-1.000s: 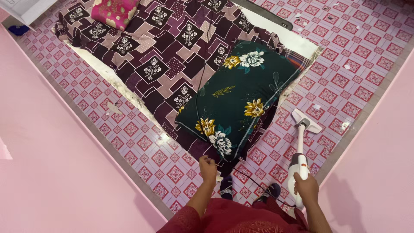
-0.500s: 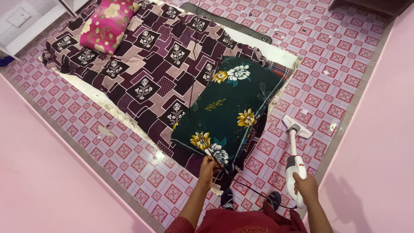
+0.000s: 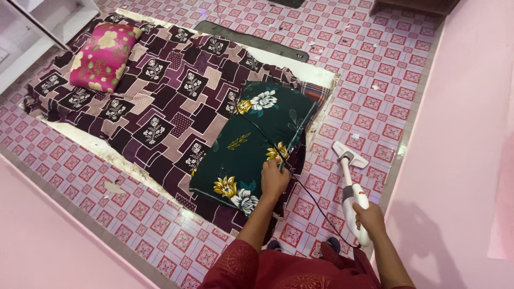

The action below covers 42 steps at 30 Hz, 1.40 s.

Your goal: The person vacuums the tiled floor of a bedroom using a handheld vacuum cleaner, moving around a bed and a mat.

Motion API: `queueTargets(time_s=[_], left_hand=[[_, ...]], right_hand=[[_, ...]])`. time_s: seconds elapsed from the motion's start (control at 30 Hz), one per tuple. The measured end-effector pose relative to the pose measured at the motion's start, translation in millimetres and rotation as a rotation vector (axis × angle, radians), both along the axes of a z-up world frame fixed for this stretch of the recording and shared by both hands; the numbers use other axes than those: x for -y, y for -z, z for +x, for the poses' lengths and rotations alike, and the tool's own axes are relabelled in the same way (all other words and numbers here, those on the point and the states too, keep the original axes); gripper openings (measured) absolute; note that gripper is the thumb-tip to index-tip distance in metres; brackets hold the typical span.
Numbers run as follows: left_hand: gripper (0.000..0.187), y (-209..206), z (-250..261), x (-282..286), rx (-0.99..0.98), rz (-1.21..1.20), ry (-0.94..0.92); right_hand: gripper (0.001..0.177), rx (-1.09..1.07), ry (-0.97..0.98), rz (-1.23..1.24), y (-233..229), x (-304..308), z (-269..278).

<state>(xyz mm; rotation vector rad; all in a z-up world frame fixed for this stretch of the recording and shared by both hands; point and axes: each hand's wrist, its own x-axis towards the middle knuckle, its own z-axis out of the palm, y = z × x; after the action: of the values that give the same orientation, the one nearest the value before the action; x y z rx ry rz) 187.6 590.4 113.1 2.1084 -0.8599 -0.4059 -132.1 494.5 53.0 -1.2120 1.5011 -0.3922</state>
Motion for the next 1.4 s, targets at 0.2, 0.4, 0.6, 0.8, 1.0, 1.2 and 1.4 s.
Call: queueTargets(time_s=[0.2,0.4,0.6,0.8,1.0,1.2,1.4], left_hand=[[0.028,57.8,-113.4,55.2,-0.324,-0.035,0.292],[0.057,66.5,-229.1,116.7,-0.448,0.219,0.381],[0.069,92.8,-273.8,165.2,-1.025,0.237,0.213],[0.038,121.0,-287.3,198.0,-1.43,-0.065,0.07],[0.033,111.0,-277.5,247.4,-1.638,-0.054,0.0],[0.044,110.9,-270.3,303.4,-1.653,-0.06,0.077],[0.042,105.5,-248.4,362.0,-1.502,0.031,0.049]], right_hand=[[0.026,0.003,-0.009,0.014,3.7,31.4,-20.8],[0.022,0.102,-0.092,-0.024,-3.1,72.1,-35.8],[0.019,0.031,-0.124,0.027,-1.5,118.5,-54.6],[0.024,0.056,-0.128,-0.005,14.1,153.8,-49.5],[0.03,-0.19,-0.237,-0.29,48.2,201.1,-45.0],[0.031,-0.208,-0.186,-0.07,36.5,257.5,-38.2],[0.033,-0.16,-0.164,-0.043,27.6,306.1,-13.8]])
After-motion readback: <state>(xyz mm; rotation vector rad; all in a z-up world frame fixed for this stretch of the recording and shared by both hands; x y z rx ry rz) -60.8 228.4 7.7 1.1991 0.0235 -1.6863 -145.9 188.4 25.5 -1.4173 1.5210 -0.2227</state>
